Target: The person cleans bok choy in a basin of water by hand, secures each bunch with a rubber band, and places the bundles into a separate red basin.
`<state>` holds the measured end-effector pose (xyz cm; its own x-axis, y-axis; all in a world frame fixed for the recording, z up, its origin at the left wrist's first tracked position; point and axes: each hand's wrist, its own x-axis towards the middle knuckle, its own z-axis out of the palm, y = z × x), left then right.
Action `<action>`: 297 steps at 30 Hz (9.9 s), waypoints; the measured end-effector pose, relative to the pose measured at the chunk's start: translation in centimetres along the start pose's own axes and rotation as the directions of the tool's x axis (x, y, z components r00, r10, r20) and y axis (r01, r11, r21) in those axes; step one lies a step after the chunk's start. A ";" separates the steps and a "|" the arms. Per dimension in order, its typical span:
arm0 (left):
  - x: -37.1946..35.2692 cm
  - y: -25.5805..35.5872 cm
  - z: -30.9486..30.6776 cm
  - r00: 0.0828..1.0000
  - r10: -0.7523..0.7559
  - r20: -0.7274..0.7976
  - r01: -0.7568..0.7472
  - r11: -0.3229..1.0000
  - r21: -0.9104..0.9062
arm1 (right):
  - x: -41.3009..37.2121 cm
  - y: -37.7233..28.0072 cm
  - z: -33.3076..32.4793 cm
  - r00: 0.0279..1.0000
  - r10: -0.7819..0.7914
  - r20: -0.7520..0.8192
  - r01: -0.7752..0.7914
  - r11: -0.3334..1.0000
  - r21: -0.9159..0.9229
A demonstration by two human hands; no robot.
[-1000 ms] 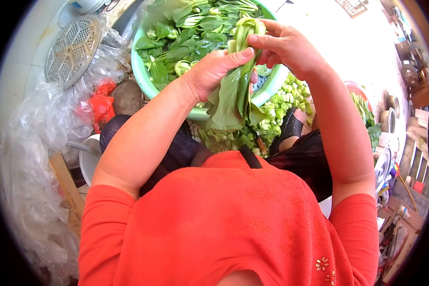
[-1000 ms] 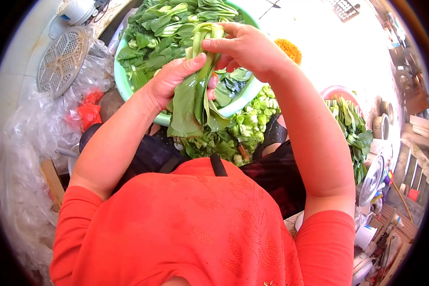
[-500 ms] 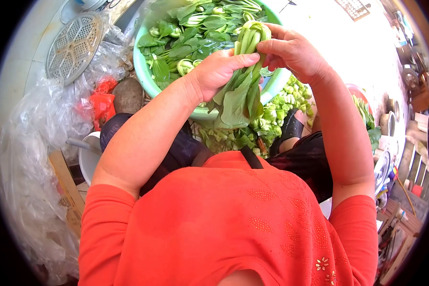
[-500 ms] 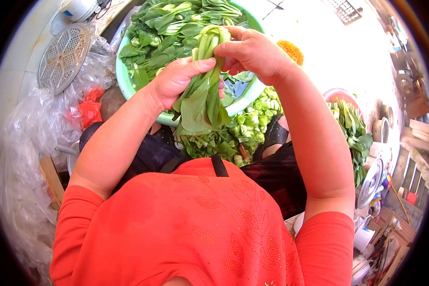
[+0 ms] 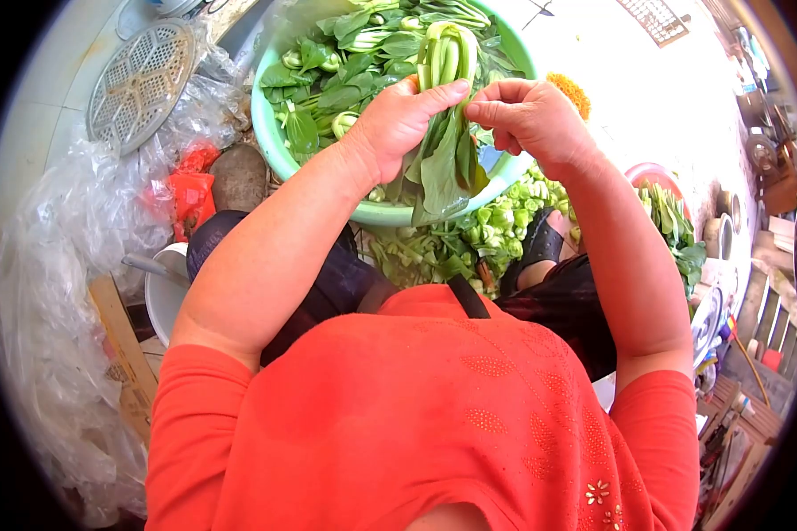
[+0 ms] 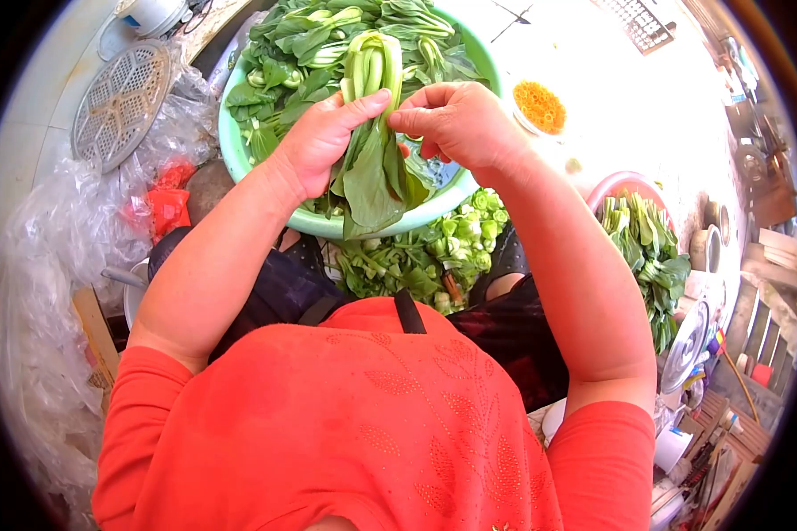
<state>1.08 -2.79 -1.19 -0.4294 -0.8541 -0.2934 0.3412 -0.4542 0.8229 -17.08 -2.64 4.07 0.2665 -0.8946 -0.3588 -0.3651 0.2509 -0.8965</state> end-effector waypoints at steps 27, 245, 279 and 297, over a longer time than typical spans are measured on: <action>-0.3 1.1 0.3 0.996 -0.082 0.031 0.085 0.992 -0.095 | -1.0 1.5 -0.7 1.000 0.018 0.004 -0.018 0.978 0.206; -2.2 0.5 0.0 0.997 -0.077 -0.030 0.072 0.987 -0.146 | -2.3 0.8 1.6 0.991 -0.040 0.130 -0.069 0.678 0.732; -2.6 0.7 -0.1 0.991 -0.067 -0.115 0.110 0.902 0.418 | -4.3 1.3 1.0 0.972 0.046 0.229 -0.070 0.993 0.096; -2.5 -0.4 2.2 0.974 0.225 0.004 -0.225 0.970 0.095 | -4.1 0.8 -0.5 0.899 -0.404 0.166 -0.041 0.300 0.953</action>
<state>0.18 0.05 0.24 -0.3449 -0.9335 -0.0983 0.3476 -0.2243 0.9104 -18.93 1.03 4.94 0.5353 -0.8446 -0.0032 0.7300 0.4645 -0.5014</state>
